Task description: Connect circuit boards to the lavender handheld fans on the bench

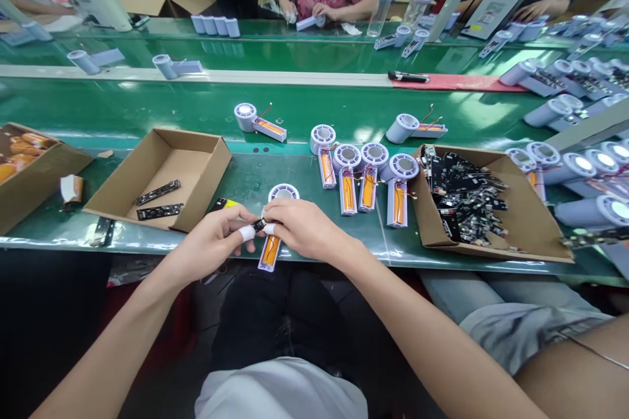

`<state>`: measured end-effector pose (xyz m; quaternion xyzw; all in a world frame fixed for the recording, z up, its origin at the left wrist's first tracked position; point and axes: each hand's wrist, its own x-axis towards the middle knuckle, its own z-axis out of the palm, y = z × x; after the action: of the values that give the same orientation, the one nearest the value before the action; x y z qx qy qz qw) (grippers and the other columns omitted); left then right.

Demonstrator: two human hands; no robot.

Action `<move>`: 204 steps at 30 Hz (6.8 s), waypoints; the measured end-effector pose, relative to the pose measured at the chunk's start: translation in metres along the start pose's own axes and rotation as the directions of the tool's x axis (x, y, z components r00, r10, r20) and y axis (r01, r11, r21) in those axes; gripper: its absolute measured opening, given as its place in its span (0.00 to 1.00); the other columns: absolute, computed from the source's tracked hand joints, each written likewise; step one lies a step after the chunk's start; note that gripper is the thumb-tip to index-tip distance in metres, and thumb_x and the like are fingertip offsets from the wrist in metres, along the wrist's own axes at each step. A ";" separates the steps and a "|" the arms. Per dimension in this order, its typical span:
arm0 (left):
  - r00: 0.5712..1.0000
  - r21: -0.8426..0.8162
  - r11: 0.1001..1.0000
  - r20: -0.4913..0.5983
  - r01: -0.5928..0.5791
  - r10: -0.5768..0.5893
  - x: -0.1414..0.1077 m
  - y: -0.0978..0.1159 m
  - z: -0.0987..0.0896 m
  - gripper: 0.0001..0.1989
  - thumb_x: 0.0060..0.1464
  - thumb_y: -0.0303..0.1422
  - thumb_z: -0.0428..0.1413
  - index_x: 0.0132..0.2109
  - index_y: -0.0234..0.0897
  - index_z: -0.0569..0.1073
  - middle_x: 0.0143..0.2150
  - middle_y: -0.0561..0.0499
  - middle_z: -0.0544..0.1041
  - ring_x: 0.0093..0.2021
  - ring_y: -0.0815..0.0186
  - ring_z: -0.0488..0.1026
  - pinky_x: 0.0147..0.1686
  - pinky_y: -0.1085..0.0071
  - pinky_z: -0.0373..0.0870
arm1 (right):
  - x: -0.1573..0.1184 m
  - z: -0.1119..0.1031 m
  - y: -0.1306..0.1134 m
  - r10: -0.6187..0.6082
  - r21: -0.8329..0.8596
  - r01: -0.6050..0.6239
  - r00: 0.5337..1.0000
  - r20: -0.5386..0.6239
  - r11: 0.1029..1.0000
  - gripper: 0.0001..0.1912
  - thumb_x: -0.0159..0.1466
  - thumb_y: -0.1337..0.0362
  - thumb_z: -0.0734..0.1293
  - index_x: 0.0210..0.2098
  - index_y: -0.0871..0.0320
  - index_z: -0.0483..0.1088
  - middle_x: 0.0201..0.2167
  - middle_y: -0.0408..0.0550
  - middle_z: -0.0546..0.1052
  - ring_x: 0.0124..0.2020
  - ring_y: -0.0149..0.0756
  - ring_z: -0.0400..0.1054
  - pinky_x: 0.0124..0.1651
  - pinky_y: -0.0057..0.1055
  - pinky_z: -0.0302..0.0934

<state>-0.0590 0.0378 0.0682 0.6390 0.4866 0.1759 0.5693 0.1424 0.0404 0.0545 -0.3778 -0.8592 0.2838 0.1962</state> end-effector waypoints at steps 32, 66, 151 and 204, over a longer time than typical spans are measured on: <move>0.956 -0.345 0.938 -0.280 -0.019 -0.084 -0.009 -0.007 0.060 0.11 0.59 0.37 0.50 0.41 0.37 0.73 0.36 0.49 0.77 0.35 0.64 0.75 0.37 0.69 0.71 | -0.042 0.050 -0.045 0.748 0.917 -0.312 0.663 0.024 0.247 0.21 0.58 0.50 0.71 0.36 0.55 0.58 0.26 0.39 0.72 0.27 0.32 0.69 0.31 0.29 0.64; 0.935 -0.024 1.000 -0.353 0.016 -0.024 0.001 -0.012 0.057 0.14 0.61 0.37 0.44 0.37 0.38 0.73 0.26 0.53 0.71 0.28 0.64 0.67 0.29 0.69 0.59 | -0.050 0.018 -0.002 0.641 0.986 -0.157 0.753 0.150 -0.047 0.13 0.59 0.56 0.72 0.36 0.58 0.72 0.28 0.44 0.72 0.23 0.25 0.58 0.26 0.23 0.54; 0.990 0.415 0.910 0.115 0.025 -0.080 -0.012 -0.002 0.013 0.19 0.56 0.23 0.44 0.48 0.43 0.73 0.31 0.53 0.78 0.32 0.64 0.75 0.35 0.71 0.66 | -0.012 -0.014 -0.019 0.170 -0.417 -0.082 0.969 0.179 0.905 0.05 0.67 0.70 0.61 0.35 0.56 0.67 0.34 0.44 0.76 0.35 0.36 0.71 0.30 0.30 0.47; 0.942 0.287 0.958 -0.319 -0.006 0.102 -0.024 -0.012 0.017 0.11 0.57 0.28 0.51 0.47 0.44 0.67 0.44 0.52 0.79 0.39 0.63 0.79 0.35 0.71 0.70 | -0.001 -0.005 -0.029 0.284 -0.140 -0.281 0.959 -0.003 0.949 0.11 0.65 0.69 0.60 0.30 0.55 0.70 0.22 0.40 0.68 0.24 0.30 0.56 0.28 0.29 0.40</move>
<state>-0.0618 0.0076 0.0604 0.6881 0.5771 0.2250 0.3779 0.1303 0.0257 0.0766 -0.5071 -0.8155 0.2518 0.1196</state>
